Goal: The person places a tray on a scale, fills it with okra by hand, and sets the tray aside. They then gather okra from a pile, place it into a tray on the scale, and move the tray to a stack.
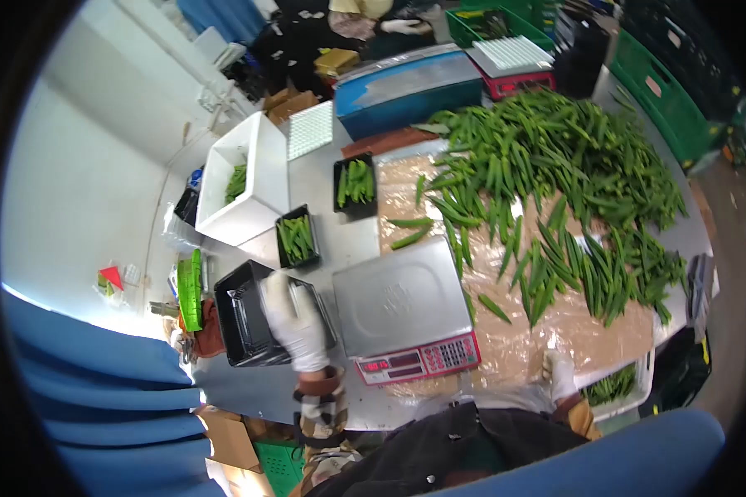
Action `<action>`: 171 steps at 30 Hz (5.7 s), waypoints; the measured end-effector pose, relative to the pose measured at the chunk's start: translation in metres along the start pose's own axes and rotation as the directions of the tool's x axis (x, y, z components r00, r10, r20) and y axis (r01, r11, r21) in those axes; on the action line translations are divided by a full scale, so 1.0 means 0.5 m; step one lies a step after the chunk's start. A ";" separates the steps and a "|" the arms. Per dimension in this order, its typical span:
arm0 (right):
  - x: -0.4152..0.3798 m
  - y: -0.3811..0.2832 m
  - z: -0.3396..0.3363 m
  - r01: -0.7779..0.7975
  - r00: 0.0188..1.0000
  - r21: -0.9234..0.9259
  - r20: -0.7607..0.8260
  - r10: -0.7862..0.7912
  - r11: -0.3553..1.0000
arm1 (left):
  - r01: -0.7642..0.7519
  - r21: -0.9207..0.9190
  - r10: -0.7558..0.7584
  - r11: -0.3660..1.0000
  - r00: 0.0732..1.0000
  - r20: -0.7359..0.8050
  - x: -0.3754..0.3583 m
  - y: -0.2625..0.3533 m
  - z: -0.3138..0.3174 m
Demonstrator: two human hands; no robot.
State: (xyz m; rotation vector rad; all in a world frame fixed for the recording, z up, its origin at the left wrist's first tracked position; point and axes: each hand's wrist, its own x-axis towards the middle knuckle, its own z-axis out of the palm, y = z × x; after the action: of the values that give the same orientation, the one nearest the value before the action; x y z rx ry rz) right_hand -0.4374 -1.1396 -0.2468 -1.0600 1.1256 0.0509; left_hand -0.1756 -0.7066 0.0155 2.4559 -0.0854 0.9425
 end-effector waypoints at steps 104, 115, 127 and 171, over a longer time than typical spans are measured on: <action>0.091 -0.260 -0.063 0.451 0.816 -0.816 0.212 -0.538 0.362 | 0.065 -0.053 0.025 0.996 0.370 0.929 -0.522 0.425 0.370; -0.028 -0.189 -0.013 0.570 0.757 -0.809 0.448 -0.476 0.145 | -0.064 -0.174 0.179 0.983 0.571 0.801 -0.516 0.493 0.429; 0.110 -0.281 -0.080 0.465 0.872 -0.493 0.108 -0.478 0.736 | 0.104 -0.251 0.128 0.962 0.640 0.758 -0.413 0.445 0.484; 0.085 -0.322 0.099 0.553 0.778 -0.128 0.433 -0.455 0.823 | 0.982 -0.177 -0.080 0.066 0.182 0.980 -0.418 0.408 0.303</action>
State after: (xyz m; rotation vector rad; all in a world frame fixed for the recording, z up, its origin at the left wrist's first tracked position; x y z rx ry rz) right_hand -0.2985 -1.2106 -0.1710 -1.4831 0.4504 -0.0320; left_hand -0.2888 -0.9812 -0.1257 1.2328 0.2371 -0.7286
